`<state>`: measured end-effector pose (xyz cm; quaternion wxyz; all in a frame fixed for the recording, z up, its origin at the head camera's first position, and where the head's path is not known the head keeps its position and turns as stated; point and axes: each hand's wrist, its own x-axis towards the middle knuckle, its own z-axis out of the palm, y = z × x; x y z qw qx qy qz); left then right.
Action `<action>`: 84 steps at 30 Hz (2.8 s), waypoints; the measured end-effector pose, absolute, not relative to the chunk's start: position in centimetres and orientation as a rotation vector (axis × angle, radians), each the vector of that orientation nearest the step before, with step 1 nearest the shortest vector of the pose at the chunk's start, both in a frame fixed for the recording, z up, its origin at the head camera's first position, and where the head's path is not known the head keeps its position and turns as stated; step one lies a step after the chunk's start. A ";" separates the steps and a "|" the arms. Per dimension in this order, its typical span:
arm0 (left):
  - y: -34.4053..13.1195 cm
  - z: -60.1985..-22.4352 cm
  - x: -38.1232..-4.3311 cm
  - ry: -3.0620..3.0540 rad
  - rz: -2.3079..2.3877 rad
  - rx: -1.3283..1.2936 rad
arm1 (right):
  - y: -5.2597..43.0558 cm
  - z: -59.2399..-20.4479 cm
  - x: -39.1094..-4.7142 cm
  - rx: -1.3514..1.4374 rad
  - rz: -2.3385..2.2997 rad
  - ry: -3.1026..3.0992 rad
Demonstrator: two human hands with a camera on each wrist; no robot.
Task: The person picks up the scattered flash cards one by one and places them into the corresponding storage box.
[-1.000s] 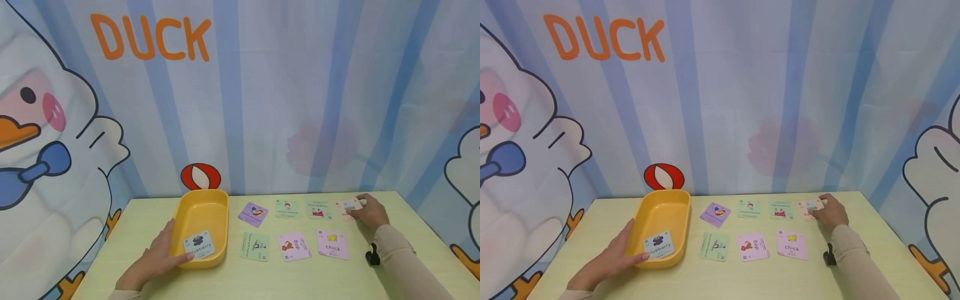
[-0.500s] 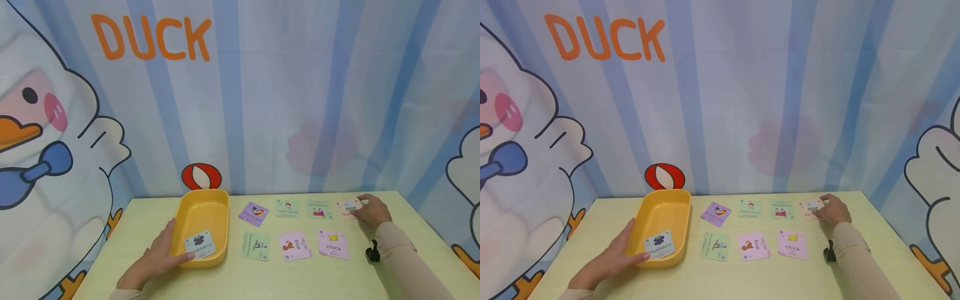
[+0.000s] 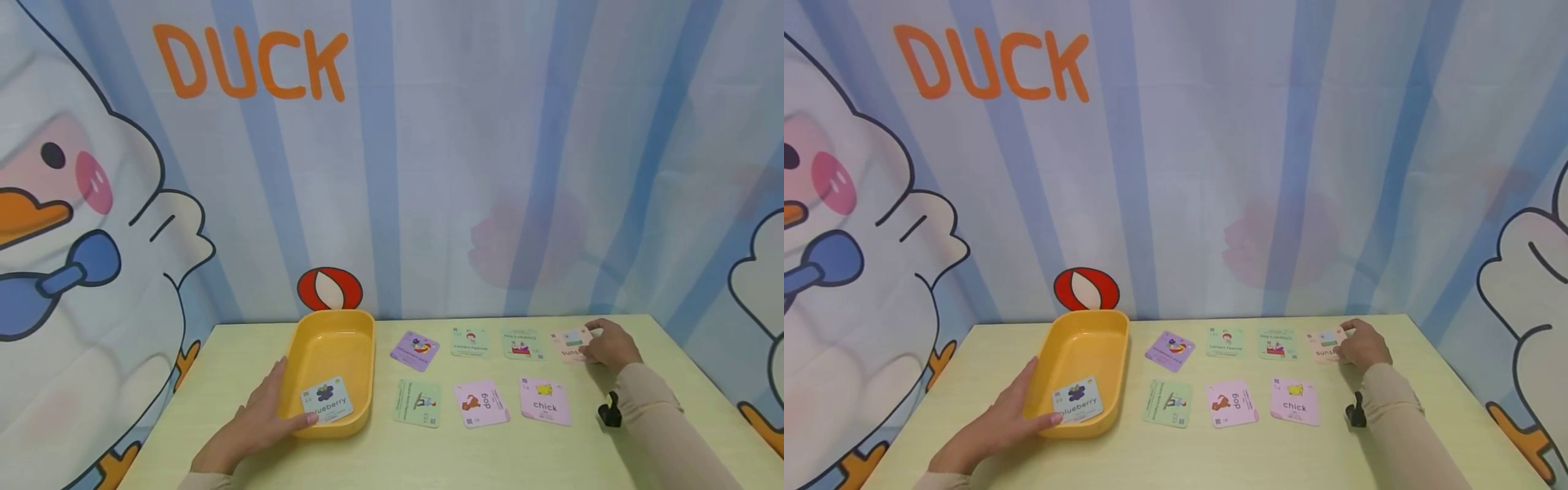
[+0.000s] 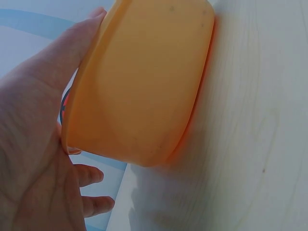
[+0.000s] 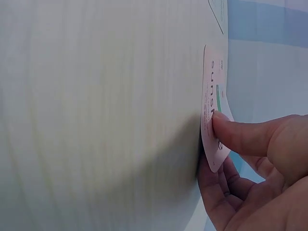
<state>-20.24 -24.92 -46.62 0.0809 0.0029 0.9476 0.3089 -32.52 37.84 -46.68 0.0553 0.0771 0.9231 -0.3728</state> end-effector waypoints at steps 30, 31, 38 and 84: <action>-24.8 -46.6 -20.3 2.830 0.908 0.014 | 37.7 -46.5 -32.0 0.265 -1.129 2.747; -24.8 -46.7 -20.3 2.828 0.912 0.013 | 37.7 -46.5 -32.0 0.265 -1.127 2.743; -24.9 -46.5 -20.2 2.829 0.935 0.030 | 38.0 -46.6 -32.1 0.270 -1.135 2.742; -25.0 -46.4 -20.2 2.820 0.964 0.039 | 39.5 -46.1 -31.3 0.178 -1.305 2.660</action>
